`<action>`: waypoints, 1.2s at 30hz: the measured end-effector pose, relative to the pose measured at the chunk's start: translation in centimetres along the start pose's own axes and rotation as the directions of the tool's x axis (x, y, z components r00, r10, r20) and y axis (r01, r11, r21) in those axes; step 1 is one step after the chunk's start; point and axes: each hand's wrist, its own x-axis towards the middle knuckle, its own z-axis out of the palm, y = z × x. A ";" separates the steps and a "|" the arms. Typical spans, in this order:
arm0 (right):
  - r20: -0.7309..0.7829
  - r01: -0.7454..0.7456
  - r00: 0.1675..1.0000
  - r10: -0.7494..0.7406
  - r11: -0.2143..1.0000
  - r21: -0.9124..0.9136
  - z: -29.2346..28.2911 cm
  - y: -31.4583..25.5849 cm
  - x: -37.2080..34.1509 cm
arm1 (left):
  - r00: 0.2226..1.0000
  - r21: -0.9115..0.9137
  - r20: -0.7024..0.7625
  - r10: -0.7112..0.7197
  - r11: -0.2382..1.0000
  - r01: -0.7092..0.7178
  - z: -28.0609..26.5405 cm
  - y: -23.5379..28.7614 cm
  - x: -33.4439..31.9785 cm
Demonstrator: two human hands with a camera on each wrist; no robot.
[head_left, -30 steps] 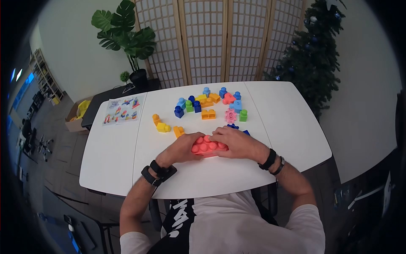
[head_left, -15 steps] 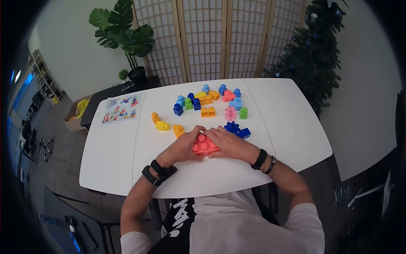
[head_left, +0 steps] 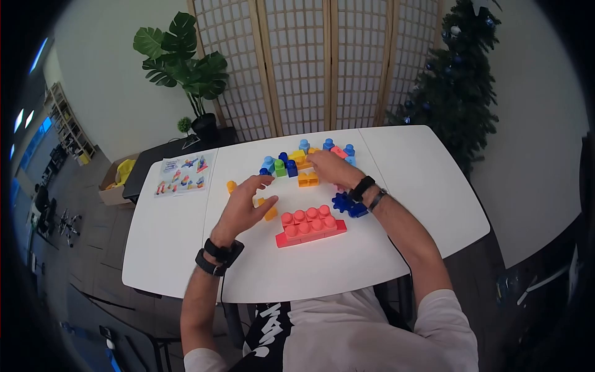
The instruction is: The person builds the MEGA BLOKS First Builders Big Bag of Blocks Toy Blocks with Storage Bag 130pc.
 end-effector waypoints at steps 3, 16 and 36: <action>-0.057 0.027 0.998 -0.032 0.994 -0.102 1.3 1.4 1.7 | 0.994 -0.005 0.077 -0.073 0.997 0.074 0.2 -1.6 1.6; 0.109 -0.208 0.964 0.241 0.944 -0.255 -3.6 -1.8 -1.7 | 0.973 0.450 0.229 -0.029 0.890 -0.080 9.4 -1.0 9.4; -0.047 0.021 0.999 -0.014 0.989 0.146 -4.5 -0.1 -3.9 | 0.970 -0.538 0.189 -0.152 0.811 0.231 1.6 0.9 0.7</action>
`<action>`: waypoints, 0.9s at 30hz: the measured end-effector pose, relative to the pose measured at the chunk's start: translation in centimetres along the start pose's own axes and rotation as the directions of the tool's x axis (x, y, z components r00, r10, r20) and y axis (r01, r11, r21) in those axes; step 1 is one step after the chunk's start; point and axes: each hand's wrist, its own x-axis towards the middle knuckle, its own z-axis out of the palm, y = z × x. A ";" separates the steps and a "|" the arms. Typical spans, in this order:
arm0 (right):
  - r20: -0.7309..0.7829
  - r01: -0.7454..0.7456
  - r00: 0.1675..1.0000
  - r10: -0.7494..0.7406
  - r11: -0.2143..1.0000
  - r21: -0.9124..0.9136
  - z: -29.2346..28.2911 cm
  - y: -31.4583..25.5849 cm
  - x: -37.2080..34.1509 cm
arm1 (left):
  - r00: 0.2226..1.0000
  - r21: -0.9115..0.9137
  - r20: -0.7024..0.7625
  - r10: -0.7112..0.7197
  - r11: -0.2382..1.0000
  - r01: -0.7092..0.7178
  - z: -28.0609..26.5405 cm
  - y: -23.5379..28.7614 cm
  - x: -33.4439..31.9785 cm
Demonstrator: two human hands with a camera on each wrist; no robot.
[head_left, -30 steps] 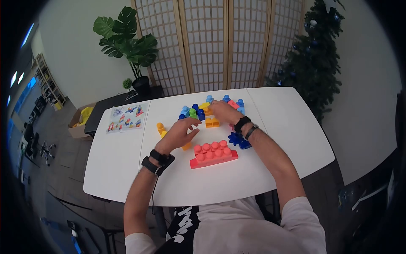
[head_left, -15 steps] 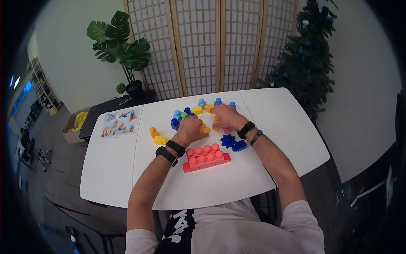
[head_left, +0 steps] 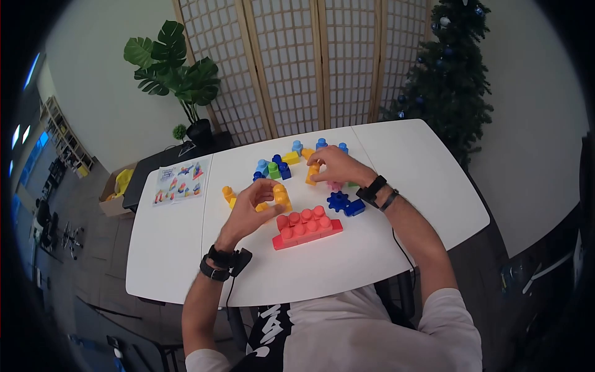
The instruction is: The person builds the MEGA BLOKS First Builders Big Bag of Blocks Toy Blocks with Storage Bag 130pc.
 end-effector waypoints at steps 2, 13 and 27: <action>0.078 -0.031 0.997 0.024 0.996 0.086 -1.6 -1.8 -0.7 | 0.998 0.067 -0.021 0.059 0.996 -0.057 0.4 -0.5 -1.2; 0.128 0.051 0.988 -0.086 0.966 0.255 -4.0 -6.5 -3.8 | 0.990 0.278 0.064 0.124 0.951 -0.137 3.0 -0.2 -2.7; 0.285 0.133 0.943 -0.174 0.979 0.156 -2.6 -9.8 -6.0 | 0.986 0.484 0.107 0.129 0.859 -0.165 3.1 0.5 -1.7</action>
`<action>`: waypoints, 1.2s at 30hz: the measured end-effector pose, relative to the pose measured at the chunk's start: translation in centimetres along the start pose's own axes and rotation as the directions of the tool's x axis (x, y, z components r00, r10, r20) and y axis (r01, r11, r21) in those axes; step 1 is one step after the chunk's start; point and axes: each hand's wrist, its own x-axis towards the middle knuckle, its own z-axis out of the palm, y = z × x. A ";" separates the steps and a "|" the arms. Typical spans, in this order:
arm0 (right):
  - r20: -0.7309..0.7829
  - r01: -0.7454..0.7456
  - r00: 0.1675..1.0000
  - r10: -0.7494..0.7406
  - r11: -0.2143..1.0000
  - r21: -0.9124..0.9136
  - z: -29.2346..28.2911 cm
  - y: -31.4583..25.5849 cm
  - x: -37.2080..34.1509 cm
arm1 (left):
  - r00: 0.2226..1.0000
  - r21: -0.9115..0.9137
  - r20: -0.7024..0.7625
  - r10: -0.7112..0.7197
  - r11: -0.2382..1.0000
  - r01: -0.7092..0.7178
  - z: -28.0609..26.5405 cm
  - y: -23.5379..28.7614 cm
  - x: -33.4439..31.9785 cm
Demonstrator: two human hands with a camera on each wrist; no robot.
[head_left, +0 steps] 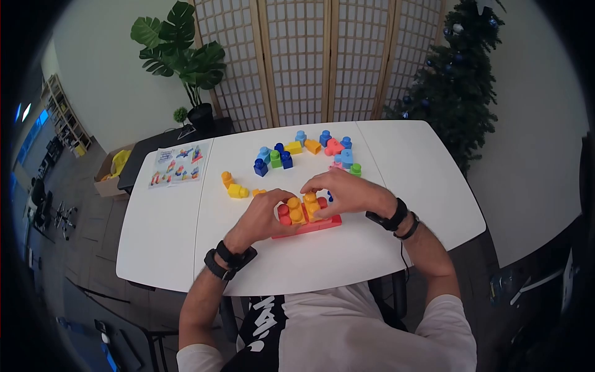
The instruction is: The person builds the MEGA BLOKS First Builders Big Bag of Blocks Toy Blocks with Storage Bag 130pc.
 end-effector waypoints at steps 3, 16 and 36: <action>-0.041 0.051 0.998 -0.050 0.999 0.004 0.8 0.5 0.2 | 1.000 0.026 0.027 0.016 1.000 -0.016 0.1 -0.4 0.3; -0.012 -0.043 0.999 0.043 0.996 -0.072 2.9 0.9 -0.1 | 0.998 -0.006 0.061 -0.003 1.000 0.004 0.2 -0.6 0.5; -0.197 0.025 0.980 -0.011 0.997 0.073 5.8 1.9 -0.1 | 0.998 -0.010 0.034 0.055 0.998 -0.054 0.9 -1.4 -0.1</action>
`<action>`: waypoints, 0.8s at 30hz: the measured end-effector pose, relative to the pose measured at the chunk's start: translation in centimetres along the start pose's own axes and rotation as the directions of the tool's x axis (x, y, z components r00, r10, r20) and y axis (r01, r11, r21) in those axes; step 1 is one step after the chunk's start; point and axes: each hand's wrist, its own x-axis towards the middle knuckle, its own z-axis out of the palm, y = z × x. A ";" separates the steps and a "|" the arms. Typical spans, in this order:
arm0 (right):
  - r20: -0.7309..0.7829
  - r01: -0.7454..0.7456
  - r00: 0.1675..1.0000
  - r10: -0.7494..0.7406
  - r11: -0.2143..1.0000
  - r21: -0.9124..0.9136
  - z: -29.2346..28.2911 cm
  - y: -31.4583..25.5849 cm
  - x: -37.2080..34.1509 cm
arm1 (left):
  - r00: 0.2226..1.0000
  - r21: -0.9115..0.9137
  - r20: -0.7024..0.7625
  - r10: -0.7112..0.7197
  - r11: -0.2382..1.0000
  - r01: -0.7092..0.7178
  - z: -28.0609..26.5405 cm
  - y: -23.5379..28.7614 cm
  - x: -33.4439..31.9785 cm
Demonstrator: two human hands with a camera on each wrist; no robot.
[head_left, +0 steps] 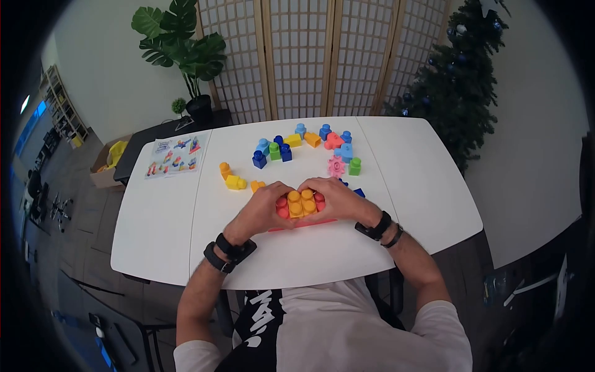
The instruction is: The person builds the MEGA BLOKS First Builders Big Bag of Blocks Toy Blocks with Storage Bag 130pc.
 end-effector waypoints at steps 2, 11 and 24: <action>0.000 -0.002 1.000 0.002 1.000 0.011 0.3 0.4 0.0 | 1.000 -0.005 -0.002 -0.003 1.000 0.003 0.0 0.0 0.0; 0.042 -0.026 0.999 0.022 0.995 0.100 1.5 0.7 0.2 | 1.000 0.027 0.011 -0.005 1.000 0.005 0.1 -0.2 0.1; 0.095 -0.051 0.995 0.037 0.988 0.144 1.0 0.3 0.2 | 1.000 0.030 -0.009 -0.003 1.000 0.003 0.3 -0.1 0.0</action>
